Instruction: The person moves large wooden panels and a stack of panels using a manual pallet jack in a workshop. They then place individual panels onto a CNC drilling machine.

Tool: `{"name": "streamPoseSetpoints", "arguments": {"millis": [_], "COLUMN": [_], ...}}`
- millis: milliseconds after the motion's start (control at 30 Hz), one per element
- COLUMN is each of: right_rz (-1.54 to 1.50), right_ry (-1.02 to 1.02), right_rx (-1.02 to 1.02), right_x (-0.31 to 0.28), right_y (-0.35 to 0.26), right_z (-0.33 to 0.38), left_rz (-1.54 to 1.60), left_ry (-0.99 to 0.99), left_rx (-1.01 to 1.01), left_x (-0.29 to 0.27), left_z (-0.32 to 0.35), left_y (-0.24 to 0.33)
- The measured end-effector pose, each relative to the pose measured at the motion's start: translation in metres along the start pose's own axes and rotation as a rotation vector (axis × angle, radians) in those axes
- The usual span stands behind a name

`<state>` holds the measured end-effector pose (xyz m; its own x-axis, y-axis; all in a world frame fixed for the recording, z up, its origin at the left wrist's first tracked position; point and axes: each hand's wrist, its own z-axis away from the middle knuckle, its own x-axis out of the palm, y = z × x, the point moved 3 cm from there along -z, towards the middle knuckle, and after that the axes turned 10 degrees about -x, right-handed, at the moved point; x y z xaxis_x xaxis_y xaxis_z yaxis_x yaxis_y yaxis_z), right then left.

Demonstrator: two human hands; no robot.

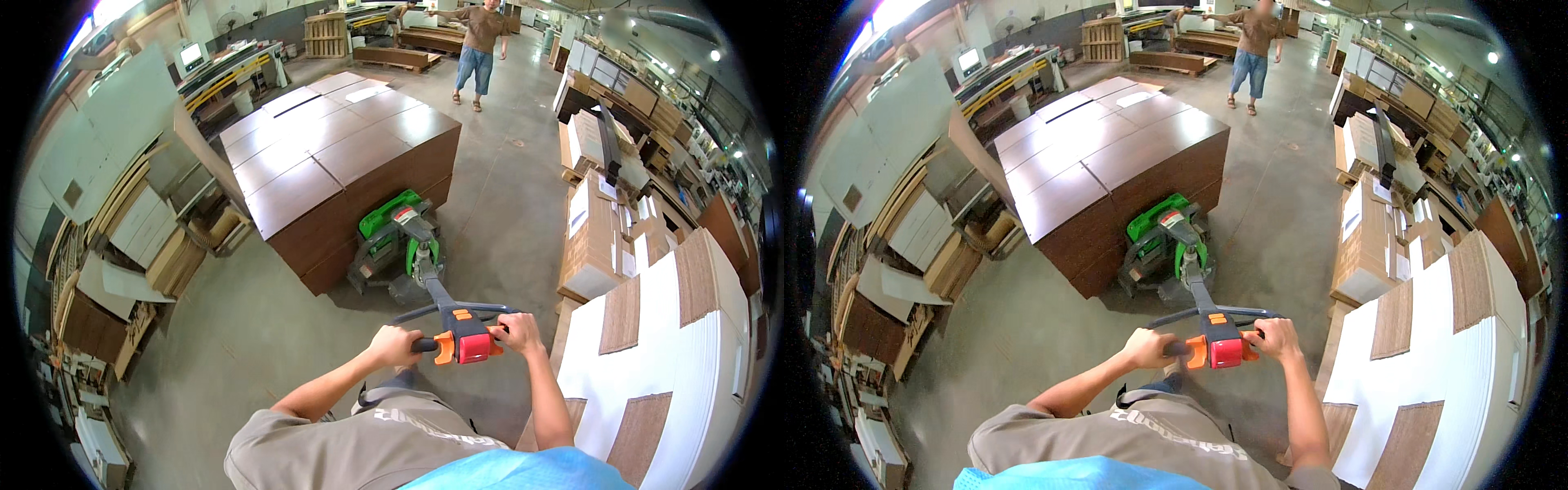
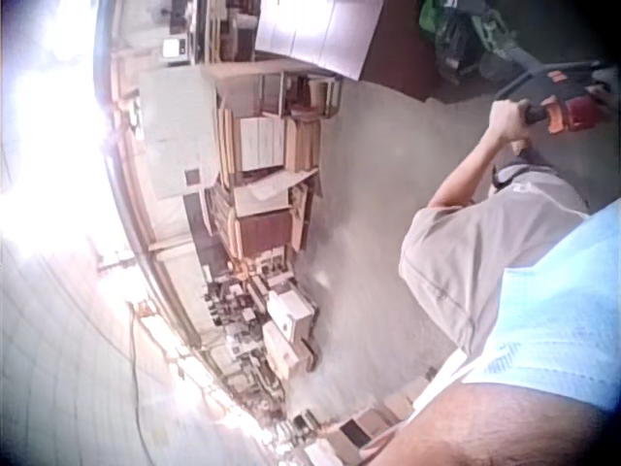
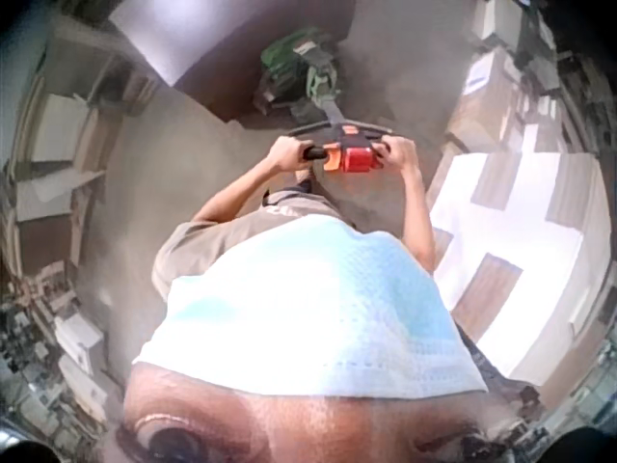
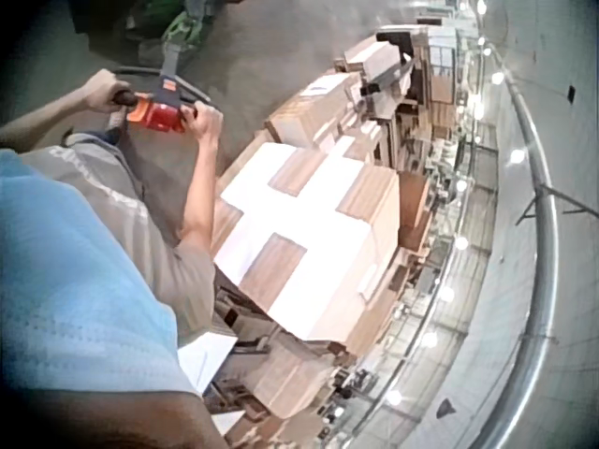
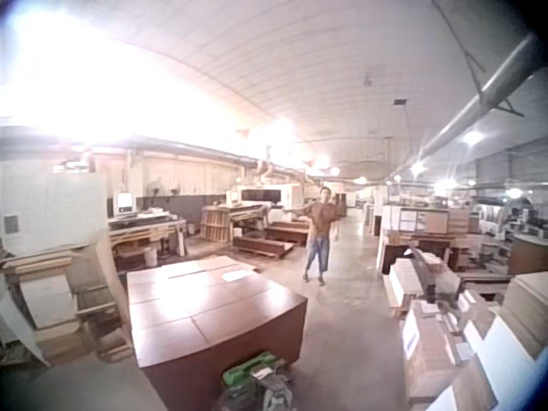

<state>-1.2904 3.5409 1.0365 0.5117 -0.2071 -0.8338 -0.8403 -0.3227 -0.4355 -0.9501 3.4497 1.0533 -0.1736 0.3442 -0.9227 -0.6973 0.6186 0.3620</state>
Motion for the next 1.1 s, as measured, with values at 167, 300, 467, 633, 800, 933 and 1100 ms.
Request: {"name": "streamPoseSetpoints", "arguments": {"millis": [167,300,467,633,800,933,1100], "right_rz": [0.024,0.039,0.023,-0.052,-0.045,-0.085,-0.106], "right_ry": [-0.033,-0.026,-0.076,-0.151,-0.255,-0.287,-0.297], "right_rx": [0.000,-0.047,-0.019,0.052,0.046,0.013,-0.020], "right_x": [-0.008,-0.008,-0.003,-0.002,-0.003,-0.005,-0.018], "right_y": [0.024,0.057,0.049,0.041,0.036,0.038,0.068], "right_z": [-0.096,-0.141,-0.217,-0.220,-0.237,-0.245,-0.256], "left_rz": [0.028,0.023,0.018,0.018,0.036,0.013,0.001], "left_ry": [0.036,0.073,0.123,0.045,0.027,0.066,0.115], "left_rx": [0.002,-0.045,-0.077,-0.153,-0.228,-0.216,-0.259], "left_x": [-0.059,-0.068,-0.116,-0.114,-0.115,-0.114,-0.111], "left_z": [-0.059,-0.102,-0.127,-0.119,-0.116,-0.121,-0.139], "left_y": [-0.038,-0.055,-0.099,-0.096,-0.102,-0.108,-0.085]}}
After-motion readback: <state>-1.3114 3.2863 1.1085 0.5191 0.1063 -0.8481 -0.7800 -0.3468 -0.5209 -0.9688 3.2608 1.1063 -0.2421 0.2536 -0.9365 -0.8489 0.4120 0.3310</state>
